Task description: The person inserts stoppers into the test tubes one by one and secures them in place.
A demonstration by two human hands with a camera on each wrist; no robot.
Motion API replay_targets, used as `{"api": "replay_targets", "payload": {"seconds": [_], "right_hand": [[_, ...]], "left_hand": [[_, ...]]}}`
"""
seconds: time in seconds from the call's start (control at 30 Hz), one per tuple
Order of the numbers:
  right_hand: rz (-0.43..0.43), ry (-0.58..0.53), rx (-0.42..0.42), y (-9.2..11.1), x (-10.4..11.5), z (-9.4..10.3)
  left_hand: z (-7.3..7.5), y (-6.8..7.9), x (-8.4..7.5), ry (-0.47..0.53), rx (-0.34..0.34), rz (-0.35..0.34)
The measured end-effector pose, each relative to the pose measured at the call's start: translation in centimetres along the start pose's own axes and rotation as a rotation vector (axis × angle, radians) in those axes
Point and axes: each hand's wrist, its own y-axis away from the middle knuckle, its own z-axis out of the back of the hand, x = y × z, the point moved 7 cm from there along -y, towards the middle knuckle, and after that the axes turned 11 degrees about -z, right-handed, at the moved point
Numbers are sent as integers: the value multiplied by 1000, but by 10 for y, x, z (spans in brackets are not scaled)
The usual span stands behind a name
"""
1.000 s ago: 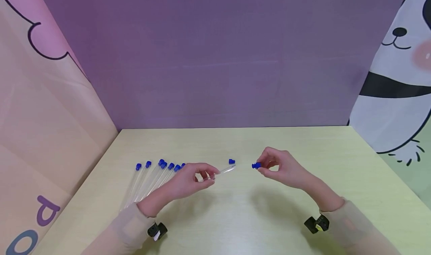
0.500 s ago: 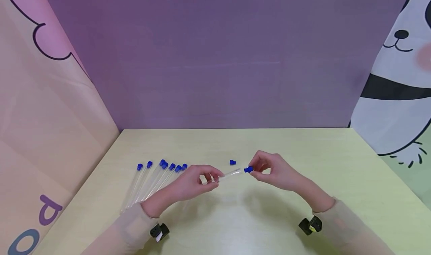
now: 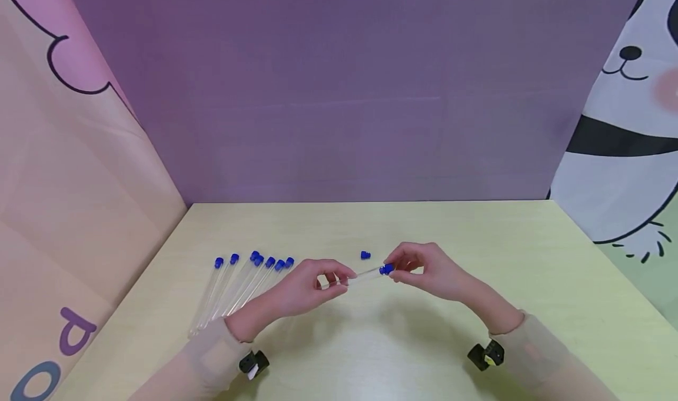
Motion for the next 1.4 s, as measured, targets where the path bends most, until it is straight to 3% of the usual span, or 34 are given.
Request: {"api": "replay_targets", "payload": {"seconds": [0.2,0.37,0.5,0.67,0.93,1.4], "right_hand": [[-28,-89,8,2,0,3],[-24,-264,48,4,-2,2],[-34,-369,80,3,-5,-1],[-75,-335,66,3,-7,-2],[-51,-307,59,4,1,2],[-23,-269,71,8,9,4]], "left_hand": [[-1,-1,-6,-25,-43,-53],[-3,-2,-15,-99,-72,-155],[-4,-3,-20,-140,-88,-196],[-5,-3,-21,-123,-99,-205],[-7,-3,-25,-60,-133,-244],[-5,-4,-26,-27,-103,-225]]}}
